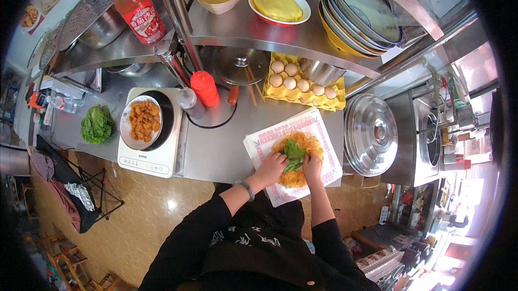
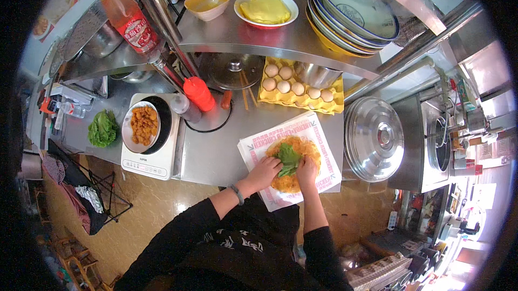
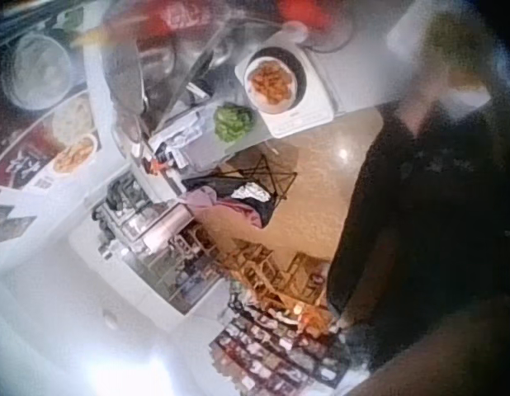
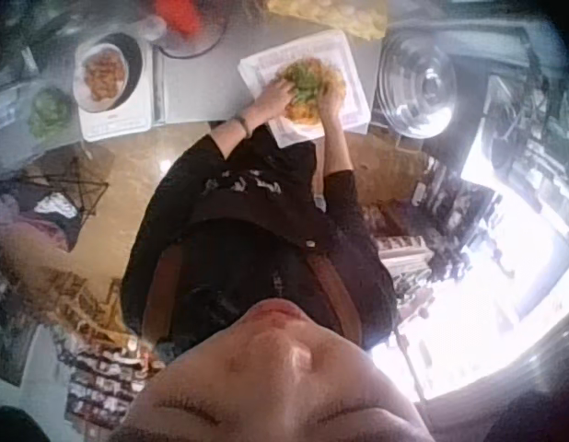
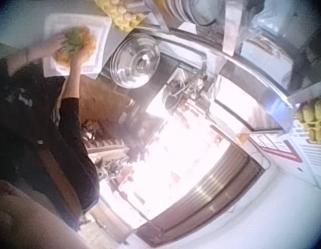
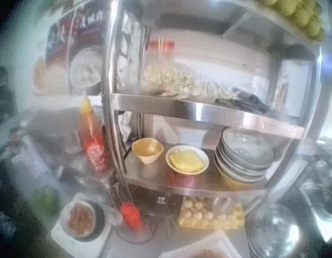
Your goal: The person assembles two wraps by spreading sauce on thin flatbreads, layering lettuce and fried items, then rolling and wrapping them in paper. The person handles flatbreads, lettuce, fried items, sauce bottles, and paper wrappers.
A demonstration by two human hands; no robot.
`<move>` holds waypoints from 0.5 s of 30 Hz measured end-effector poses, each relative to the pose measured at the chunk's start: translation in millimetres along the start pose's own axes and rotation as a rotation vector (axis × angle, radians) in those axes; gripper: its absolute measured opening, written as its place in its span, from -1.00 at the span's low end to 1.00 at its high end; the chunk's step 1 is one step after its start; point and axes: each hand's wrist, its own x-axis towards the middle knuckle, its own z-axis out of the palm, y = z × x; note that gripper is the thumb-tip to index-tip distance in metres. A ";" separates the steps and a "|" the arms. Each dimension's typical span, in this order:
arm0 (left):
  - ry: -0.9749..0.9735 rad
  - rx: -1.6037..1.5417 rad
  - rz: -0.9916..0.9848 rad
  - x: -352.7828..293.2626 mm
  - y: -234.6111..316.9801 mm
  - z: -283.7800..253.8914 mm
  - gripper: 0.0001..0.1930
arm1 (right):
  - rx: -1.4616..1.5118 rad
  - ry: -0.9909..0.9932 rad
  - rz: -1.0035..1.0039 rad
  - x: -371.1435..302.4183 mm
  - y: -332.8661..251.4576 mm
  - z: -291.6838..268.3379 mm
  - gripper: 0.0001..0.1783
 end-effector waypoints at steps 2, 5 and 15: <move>-0.051 0.006 -0.005 3.1 0.6 -4.5 -0.67 | -0.061 -0.015 -0.043 6.5 2.1 -0.5 -0.84; -0.151 -0.012 -0.040 4.0 3.8 -18.5 -0.67 | -0.119 -0.133 -0.007 9.8 10.2 -0.6 -0.84; 0.771 -0.174 -0.639 -143.9 -55.4 -156.5 -0.72 | 0.143 0.006 -0.054 8.5 -92.0 -37.8 -0.86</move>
